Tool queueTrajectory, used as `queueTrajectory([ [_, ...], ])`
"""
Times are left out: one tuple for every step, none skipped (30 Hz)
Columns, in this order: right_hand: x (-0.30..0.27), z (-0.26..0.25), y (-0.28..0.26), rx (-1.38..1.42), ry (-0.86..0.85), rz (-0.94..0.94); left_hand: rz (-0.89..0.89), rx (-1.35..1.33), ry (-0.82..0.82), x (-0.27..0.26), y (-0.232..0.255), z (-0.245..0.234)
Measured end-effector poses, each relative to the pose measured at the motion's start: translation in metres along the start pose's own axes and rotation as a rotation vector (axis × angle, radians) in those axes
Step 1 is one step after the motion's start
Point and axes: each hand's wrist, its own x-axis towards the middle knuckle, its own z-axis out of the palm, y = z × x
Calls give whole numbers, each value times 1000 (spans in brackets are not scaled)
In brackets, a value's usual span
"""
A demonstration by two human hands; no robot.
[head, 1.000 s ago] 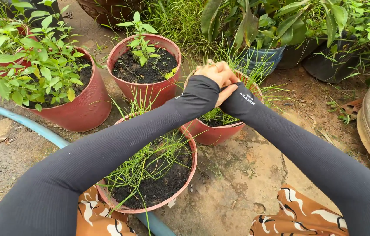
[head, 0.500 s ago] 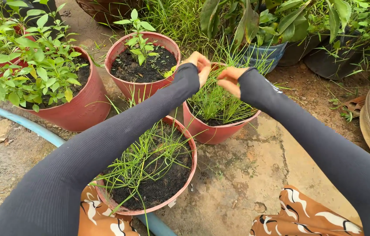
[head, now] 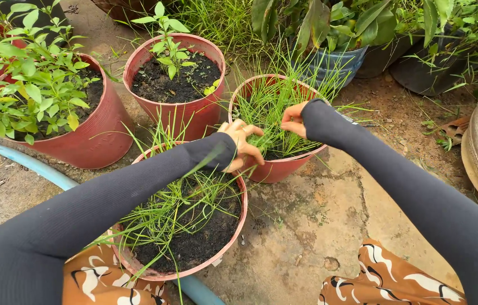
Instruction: Picking weeds and tending to potted plants in an outdoor area.
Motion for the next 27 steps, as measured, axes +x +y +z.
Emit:
queueTrajectory([
  [6,10,12,2,1,1,2,0,-2,-1,-4,4],
  [13,22,24,-70,94,-191,-46,50,8,-4,-9,7],
  [20,33,34,-143,188,-383,-94,100,18,-7,-14,10],
  [24,40,37,-141,188,-385,-96,100,15,-7,-17,10],
  [29,47,38,-211,191,-372,-102,105,33,-7,-20,10],
  [33,53,41,-283,193,-359,-107,111,53,-7,-23,9],
  [39,59,45,-283,193,-361,-108,111,53,-7,-24,8],
  [46,65,50,-305,249,-369,-133,97,30,-7,-25,6],
  [52,71,55,-326,305,-377,-158,83,7,-7,-27,5],
  [54,73,56,-327,304,-378,-159,84,8,-7,-26,3],
  [57,76,56,-401,313,-410,-193,64,-24,-7,-25,2],
  [59,79,57,-475,321,-442,-226,45,-56,-7,-24,0],
  [57,81,54,-475,322,-443,-227,46,-55,-7,-27,3],
  [55,83,51,-414,347,-440,-192,57,-24,-7,-29,6],
  [52,86,48,-352,372,-437,-156,69,7,-8,-32,8],
  [53,88,49,-353,372,-438,-157,69,8,-9,-32,8],
  [54,90,49,-352,400,-435,-159,65,20,-10,-31,8],
  [55,92,48,-351,428,-432,-162,61,33,-11,-31,8],
  [56,94,52,-352,428,-434,-162,62,33,-13,-32,10],
  [58,95,56,-339,452,-420,-138,67,66,-14,-33,11],
  [59,97,59,-326,476,-406,-113,72,98,-15,-35,12],
  [60,97,62,-326,476,-407,-115,72,99,-16,-33,9],
  [61,97,65,-299,497,-416,-106,72,98,-18,-31,5],
  [62,96,67,-272,518,-426,-98,73,97,-20,-30,1],
  [59,93,63,-272,519,-427,-98,74,98,-20,-31,3],
  [56,89,59,-280,479,-431,-110,59,91,-21,-33,5],
  [53,86,55,-289,440,-435,-122,43,83,-21,-34,7],
])
